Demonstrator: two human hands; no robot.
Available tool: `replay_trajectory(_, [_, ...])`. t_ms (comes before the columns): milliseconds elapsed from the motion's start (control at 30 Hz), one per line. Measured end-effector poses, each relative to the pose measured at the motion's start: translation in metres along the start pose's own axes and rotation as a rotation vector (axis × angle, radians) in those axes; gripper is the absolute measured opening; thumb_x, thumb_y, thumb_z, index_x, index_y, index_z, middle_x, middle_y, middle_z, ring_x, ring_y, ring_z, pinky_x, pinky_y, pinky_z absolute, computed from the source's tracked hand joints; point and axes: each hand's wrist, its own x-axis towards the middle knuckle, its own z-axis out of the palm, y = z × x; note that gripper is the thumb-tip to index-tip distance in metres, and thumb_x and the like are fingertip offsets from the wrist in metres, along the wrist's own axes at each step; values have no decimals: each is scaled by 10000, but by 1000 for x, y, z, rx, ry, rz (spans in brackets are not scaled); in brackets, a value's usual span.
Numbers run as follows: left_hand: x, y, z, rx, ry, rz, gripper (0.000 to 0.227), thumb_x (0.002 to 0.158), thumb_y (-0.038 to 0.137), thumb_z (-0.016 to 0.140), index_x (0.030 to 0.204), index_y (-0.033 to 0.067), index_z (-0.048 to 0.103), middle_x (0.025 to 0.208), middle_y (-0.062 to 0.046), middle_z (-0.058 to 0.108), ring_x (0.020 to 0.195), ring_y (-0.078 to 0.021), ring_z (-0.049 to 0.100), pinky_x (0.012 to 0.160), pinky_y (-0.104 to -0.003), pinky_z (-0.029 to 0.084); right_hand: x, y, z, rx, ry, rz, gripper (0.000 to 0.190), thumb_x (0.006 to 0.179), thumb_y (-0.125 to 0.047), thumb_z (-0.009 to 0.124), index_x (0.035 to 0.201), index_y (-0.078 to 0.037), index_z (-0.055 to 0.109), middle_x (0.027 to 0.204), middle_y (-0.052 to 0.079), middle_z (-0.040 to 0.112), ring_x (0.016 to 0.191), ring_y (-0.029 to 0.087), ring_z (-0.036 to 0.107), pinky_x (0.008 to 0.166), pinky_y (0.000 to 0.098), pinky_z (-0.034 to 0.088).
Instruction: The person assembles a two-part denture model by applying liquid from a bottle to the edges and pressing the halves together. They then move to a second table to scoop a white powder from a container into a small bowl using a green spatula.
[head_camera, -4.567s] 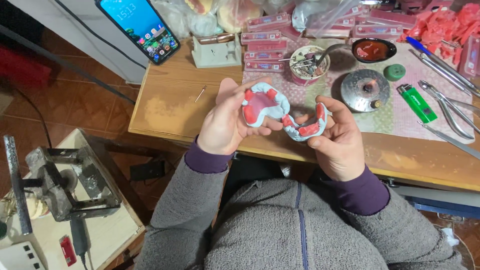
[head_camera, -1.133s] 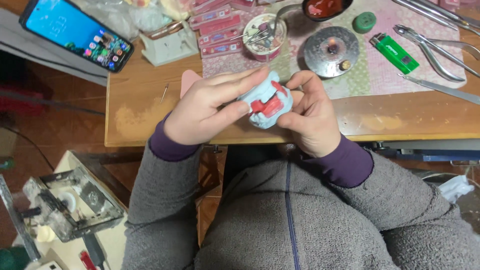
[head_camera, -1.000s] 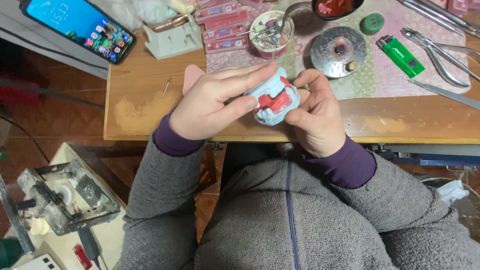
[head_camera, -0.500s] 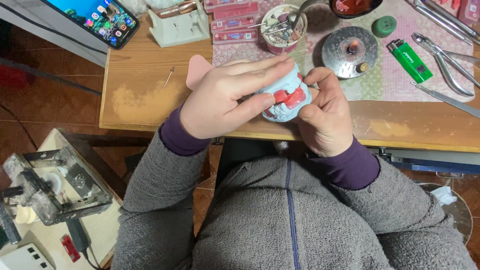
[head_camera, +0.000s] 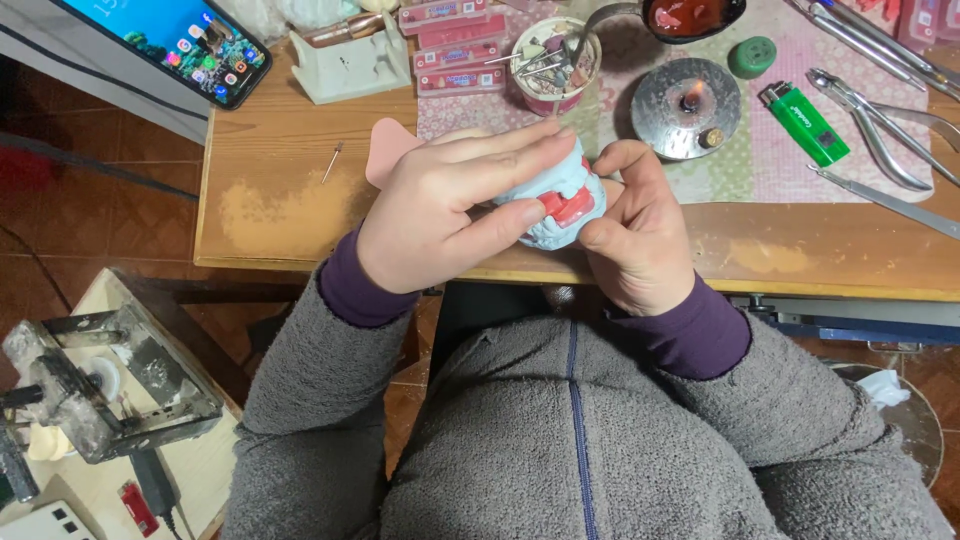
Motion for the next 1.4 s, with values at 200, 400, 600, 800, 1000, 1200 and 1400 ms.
replay_trajectory(200, [-4,-9,3,-66,20,-9,413,1047,138,686,1441,36,615,1466,-198,644,1299,-276,689,1126,-354,535,0,-2,3,-3,-5,11,572,937,-43,836,1340,-68,431,1232,184,701,1200,257,677,1101,415,529])
replay_trajectory(400, [-7,-16,7,-265,45,-137,429,1027,69,655,1449,13,600,1395,-174,696,1275,-228,689,1121,-339,541,0,-4,7,-6,0,34,575,921,-12,829,1328,-76,428,1294,182,682,1245,263,663,1109,422,524])
replay_trajectory(600, [-9,-17,10,-367,33,-244,453,1025,73,636,1471,21,579,1361,-168,722,1231,-220,697,1090,-325,553,-1,-2,3,-9,5,33,566,931,-11,823,1332,-66,428,1273,184,691,1229,260,673,1097,414,532])
replay_trajectory(800, [-6,-6,8,-104,53,-43,444,1032,102,700,1452,7,590,1475,-209,629,1358,-283,667,1146,-355,537,0,-1,-1,-39,24,31,560,931,-13,815,1331,-60,425,1210,182,718,1156,252,700,1032,379,553])
replay_trajectory(1000, [-7,1,14,-23,84,-68,446,986,105,740,1406,7,624,1474,-221,618,1283,-284,704,1084,-347,561,-1,1,-1,-76,41,10,580,907,23,817,1318,-66,418,1196,156,717,1121,220,705,973,330,562])
replay_trajectory(1200, [-13,-4,16,75,102,5,474,918,59,782,1371,11,652,1463,-221,621,1177,-289,719,1020,-348,564,-3,1,-2,-165,19,32,611,873,59,817,1301,-93,408,1189,110,710,1116,177,697,941,299,565])
replay_trajectory(1400, [-17,-11,22,63,137,34,502,863,28,792,1347,16,659,1446,-220,629,1098,-281,716,987,-344,568,-3,1,-1,-123,-5,58,620,861,73,819,1286,-105,406,1203,117,707,1104,168,694,917,292,571])
